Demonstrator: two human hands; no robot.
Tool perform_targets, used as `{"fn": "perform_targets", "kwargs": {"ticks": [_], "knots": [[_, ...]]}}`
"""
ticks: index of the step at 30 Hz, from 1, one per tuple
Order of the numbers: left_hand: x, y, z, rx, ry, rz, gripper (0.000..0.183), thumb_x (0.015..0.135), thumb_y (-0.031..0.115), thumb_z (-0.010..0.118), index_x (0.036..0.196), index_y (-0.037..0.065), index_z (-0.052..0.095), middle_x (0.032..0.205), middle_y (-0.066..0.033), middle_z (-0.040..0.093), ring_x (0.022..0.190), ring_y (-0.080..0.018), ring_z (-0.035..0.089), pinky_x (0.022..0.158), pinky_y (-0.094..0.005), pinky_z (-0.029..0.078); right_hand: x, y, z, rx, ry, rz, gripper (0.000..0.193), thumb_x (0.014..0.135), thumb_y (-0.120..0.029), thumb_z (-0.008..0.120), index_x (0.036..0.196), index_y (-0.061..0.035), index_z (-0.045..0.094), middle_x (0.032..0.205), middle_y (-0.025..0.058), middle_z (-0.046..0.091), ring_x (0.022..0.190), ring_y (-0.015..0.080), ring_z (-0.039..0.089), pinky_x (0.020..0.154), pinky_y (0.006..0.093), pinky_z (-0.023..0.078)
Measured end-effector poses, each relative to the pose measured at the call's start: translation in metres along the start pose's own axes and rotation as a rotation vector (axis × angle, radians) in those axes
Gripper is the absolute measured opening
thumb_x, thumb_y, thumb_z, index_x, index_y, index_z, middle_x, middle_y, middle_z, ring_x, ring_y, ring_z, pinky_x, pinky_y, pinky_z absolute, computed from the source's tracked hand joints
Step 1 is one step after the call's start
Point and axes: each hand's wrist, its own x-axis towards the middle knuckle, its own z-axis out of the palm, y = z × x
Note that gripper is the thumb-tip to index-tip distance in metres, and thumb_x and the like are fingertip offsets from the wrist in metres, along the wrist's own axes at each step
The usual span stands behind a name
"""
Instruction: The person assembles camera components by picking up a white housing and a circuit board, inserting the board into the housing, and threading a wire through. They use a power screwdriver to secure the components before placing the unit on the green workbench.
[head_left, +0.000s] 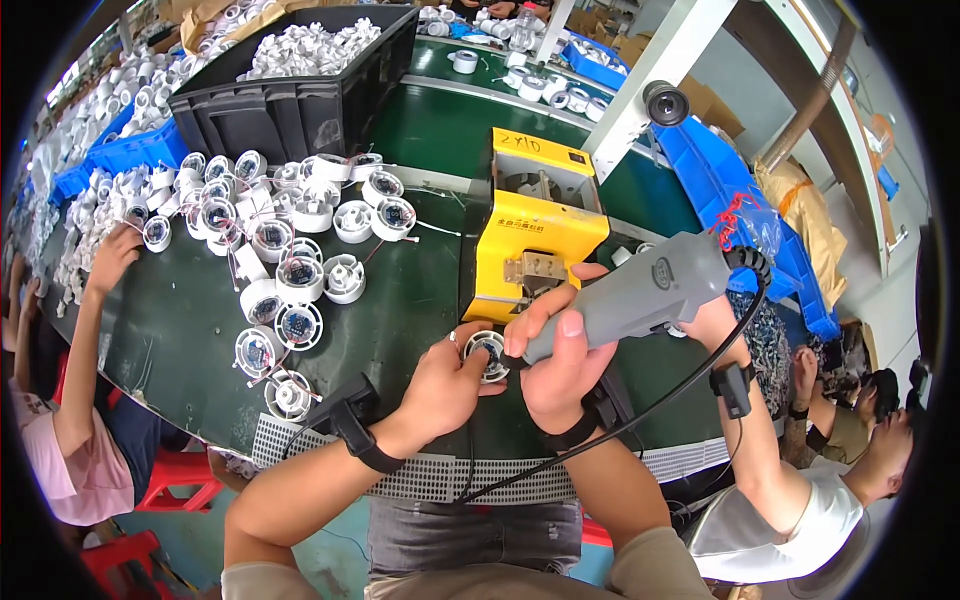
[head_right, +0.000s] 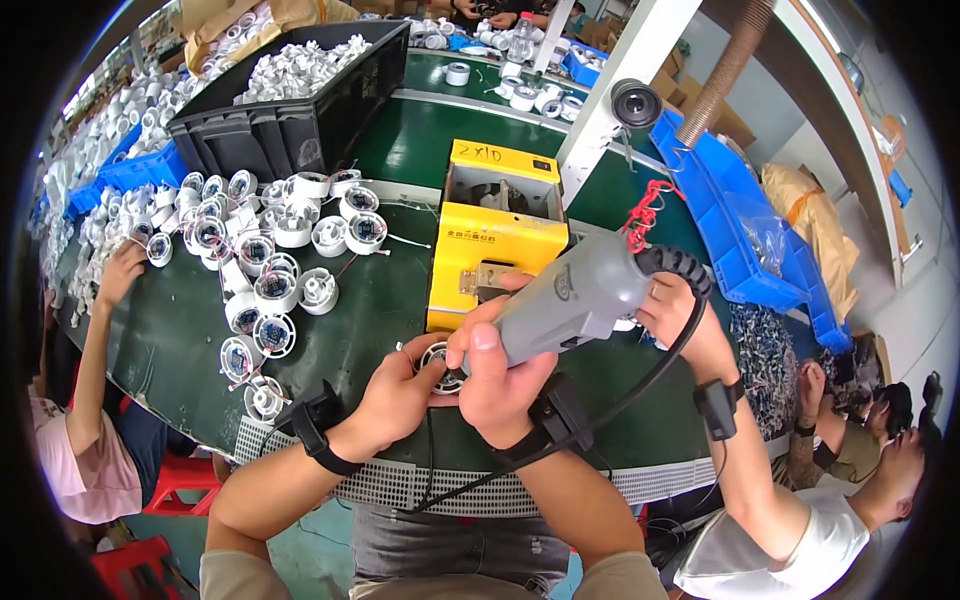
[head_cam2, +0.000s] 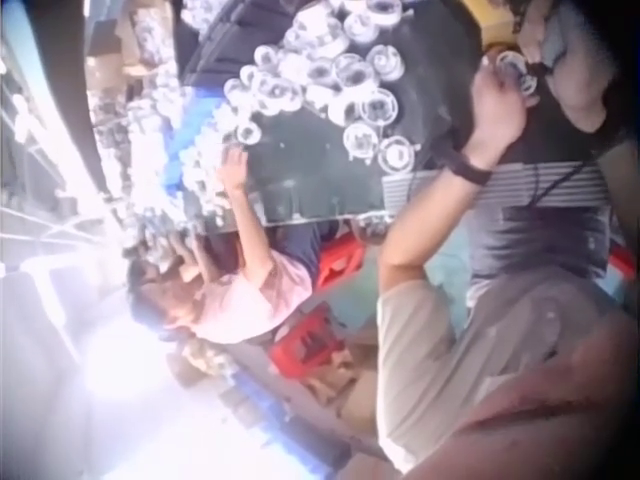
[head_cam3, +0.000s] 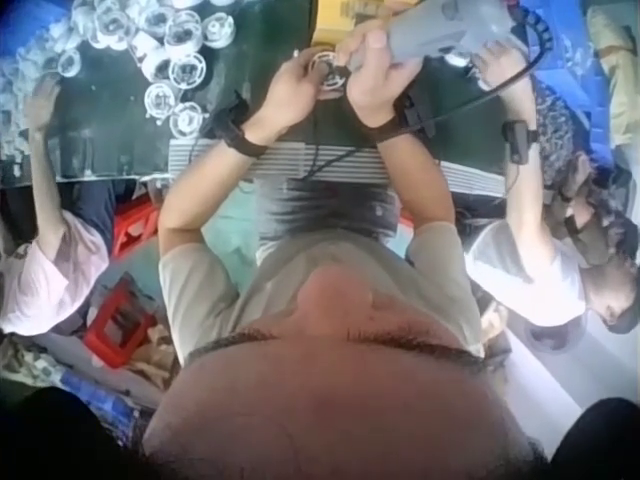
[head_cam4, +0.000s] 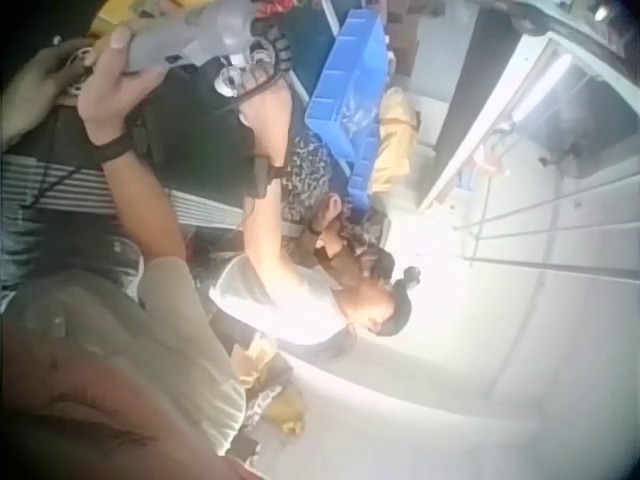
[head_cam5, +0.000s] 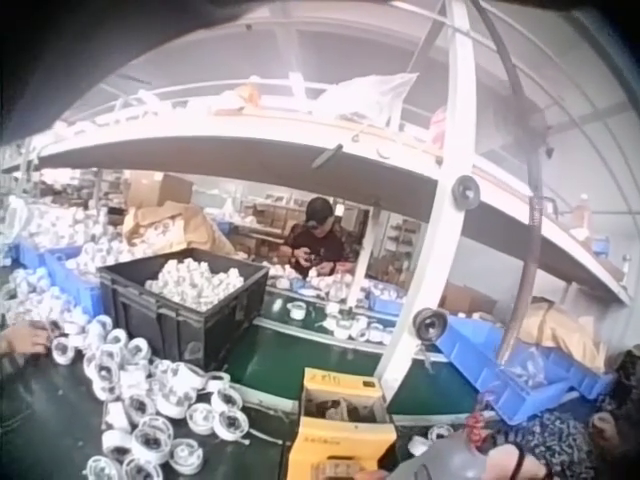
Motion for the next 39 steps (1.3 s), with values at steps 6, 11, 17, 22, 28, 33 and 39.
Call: {"fn": "perform_targets", "kwargs": {"ticks": [6,11,17,22,28,33,39], "knots": [[0.001,-0.002,-0.001,0.008,-0.012,0.006,0.03,0.095,0.005,0.043,0.121,-0.008,0.049,0.102,-0.0152,0.06,0.086,-0.0181,0.064,0.073,-0.0311,0.061,-0.001,-0.001,-0.002,0.012,0.003,-0.001,0.046,0.091,-0.03,0.049,0.123,-0.0012,0.032,0.071,0.0088,0.047,0.049,0.0164,0.047,0.05,0.0313,0.047],[0.001,0.0,-0.003,0.033,-0.001,-0.004,0.029,0.094,0.005,0.043,0.119,-0.008,0.05,0.101,-0.0157,0.061,0.086,-0.0193,0.065,0.073,-0.0312,0.061,-0.001,0.005,-0.001,-0.026,-0.02,0.01,0.045,0.091,-0.029,0.05,0.121,-0.0009,0.032,0.071,0.0092,0.048,0.05,0.0163,0.048,0.049,0.031,0.047],[0.004,0.01,0.006,0.081,-0.013,0.002,0.03,0.095,0.006,0.044,0.121,-0.008,0.05,0.102,-0.016,0.061,0.09,-0.0207,0.065,0.074,-0.0318,0.061,0.002,0.008,-0.009,-0.02,-0.061,-0.03,0.044,0.091,-0.028,0.051,0.119,0.0014,0.032,0.07,0.0099,0.049,0.051,0.016,0.048,0.049,0.0297,0.046],[0.017,-0.019,-0.02,0.217,-0.087,0.131,0.029,0.094,0.005,0.047,0.119,-0.006,0.053,0.103,-0.0149,0.061,0.097,-0.0234,0.063,0.072,-0.0327,0.061,-0.012,0.026,-0.011,-0.003,-0.098,0.059,0.035,0.091,-0.016,0.052,0.119,-0.0005,0.039,0.074,0.0038,0.054,0.056,0.0097,0.052,0.053,0.0243,0.045],[-0.004,0.044,-0.074,0.492,-0.233,0.011,0.03,0.091,0.002,0.046,0.119,-0.005,0.052,0.093,-0.0133,0.062,0.068,-0.0255,0.068,0.054,-0.0308,0.059,-0.014,-0.008,-0.019,0.005,-0.102,0.057,0.047,0.092,-0.025,0.059,0.126,-0.0024,0.037,0.079,0.0015,0.054,0.062,0.0083,0.053,0.06,0.0245,0.046],[0.033,0.06,-0.157,0.445,-0.191,0.189,0.031,0.091,0.003,0.047,0.122,-0.001,0.052,0.091,-0.0111,0.062,0.06,-0.0227,0.065,0.054,-0.0306,0.058,-0.017,-0.019,-0.048,-0.34,-0.117,0.021,0.059,0.089,-0.026,0.065,0.134,-0.0002,0.036,0.114,0.0198,0.059,0.105,0.0289,0.061,0.089,0.035,0.046],[0.059,0.079,-0.189,0.902,0.143,0.393,0.047,0.083,0.007,0.063,0.127,0.0,0.049,0.106,-0.0103,0.061,0.069,-0.0172,0.063,0.054,-0.0253,0.052,-0.011,-0.029,-0.066,-0.481,-0.098,-0.013,0.055,0.084,-0.019,0.068,0.131,-0.0033,0.043,0.106,0.0154,0.062,0.095,0.0274,0.063,0.085,0.0361,0.048]]}}
